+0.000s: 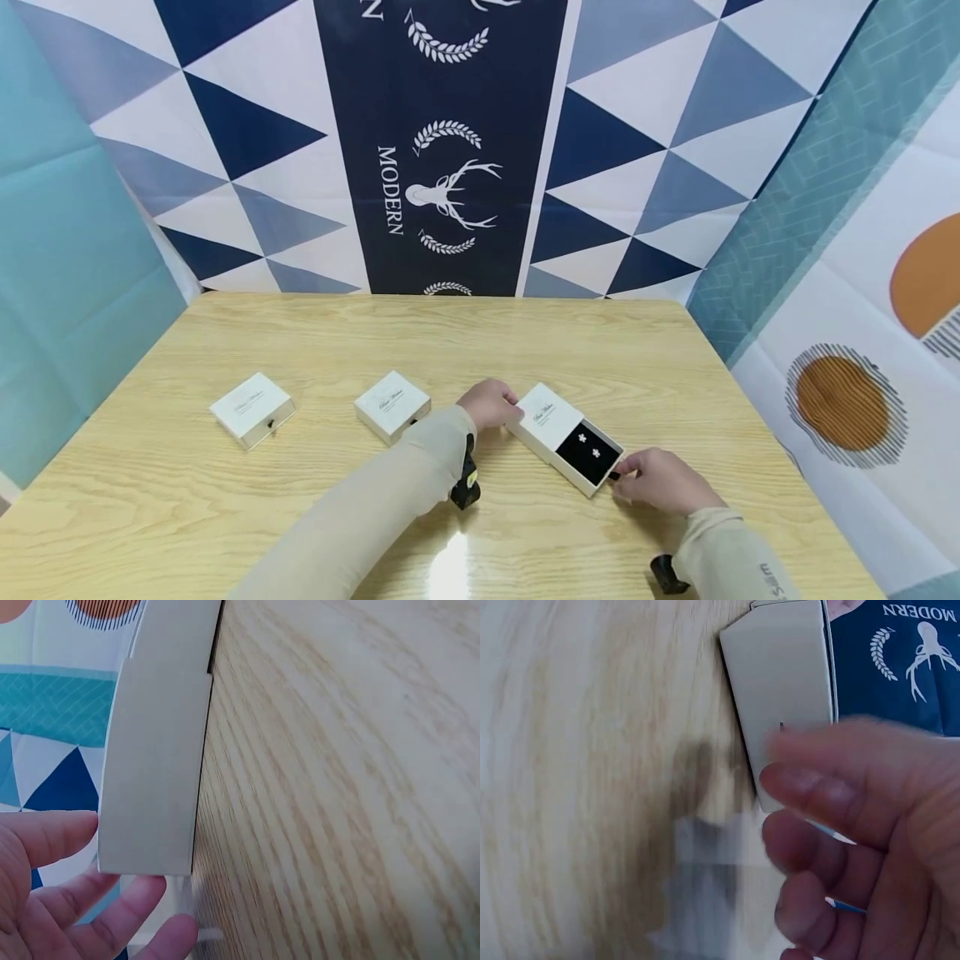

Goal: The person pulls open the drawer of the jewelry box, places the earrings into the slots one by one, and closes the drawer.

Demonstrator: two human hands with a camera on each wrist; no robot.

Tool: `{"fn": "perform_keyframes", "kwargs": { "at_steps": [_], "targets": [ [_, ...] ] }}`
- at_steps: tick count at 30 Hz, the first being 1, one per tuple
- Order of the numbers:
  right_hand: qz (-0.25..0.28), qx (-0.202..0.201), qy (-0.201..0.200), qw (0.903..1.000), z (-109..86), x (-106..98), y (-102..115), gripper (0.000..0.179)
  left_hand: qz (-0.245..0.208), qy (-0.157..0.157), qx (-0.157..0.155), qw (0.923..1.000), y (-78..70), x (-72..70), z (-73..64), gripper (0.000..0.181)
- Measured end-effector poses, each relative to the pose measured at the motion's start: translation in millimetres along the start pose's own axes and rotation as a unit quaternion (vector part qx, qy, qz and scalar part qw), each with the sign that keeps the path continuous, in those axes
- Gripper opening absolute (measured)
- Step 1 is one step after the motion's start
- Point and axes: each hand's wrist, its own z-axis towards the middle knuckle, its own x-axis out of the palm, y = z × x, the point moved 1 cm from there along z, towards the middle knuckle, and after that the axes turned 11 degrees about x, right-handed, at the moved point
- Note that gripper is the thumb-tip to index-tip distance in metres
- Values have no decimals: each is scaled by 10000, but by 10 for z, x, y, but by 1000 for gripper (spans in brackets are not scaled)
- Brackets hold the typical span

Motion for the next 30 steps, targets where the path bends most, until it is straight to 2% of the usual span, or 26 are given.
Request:
{"fn": "perform_keyframes", "kwargs": {
  "at_steps": [5, 8, 21, 25, 30],
  "targets": [
    [308, -54, 11, 9995, -1, 0, -4, 16, -63, -2, 30, 10000, -14, -21, 20, 13],
    [395, 63, -7, 9992, 7, 13, 17, 17, -102, -18, 85, 9999, -16, -32, 13, 11],
    [526, 311, -54, 9981, 54, 91, 80, 25, -70, -1, 51, 10000, -18, -37, -13, 4],
    [637, 474, -188, 9967, 82, 126, 125, 26, -59, 9, 46, 10000, -30, -30, -24, 4],
    [926, 902, -458, 9906, 126, 179, 176, 25, 13, 13, 72, 10000, -34, -22, -25, 3]
  ]
}}
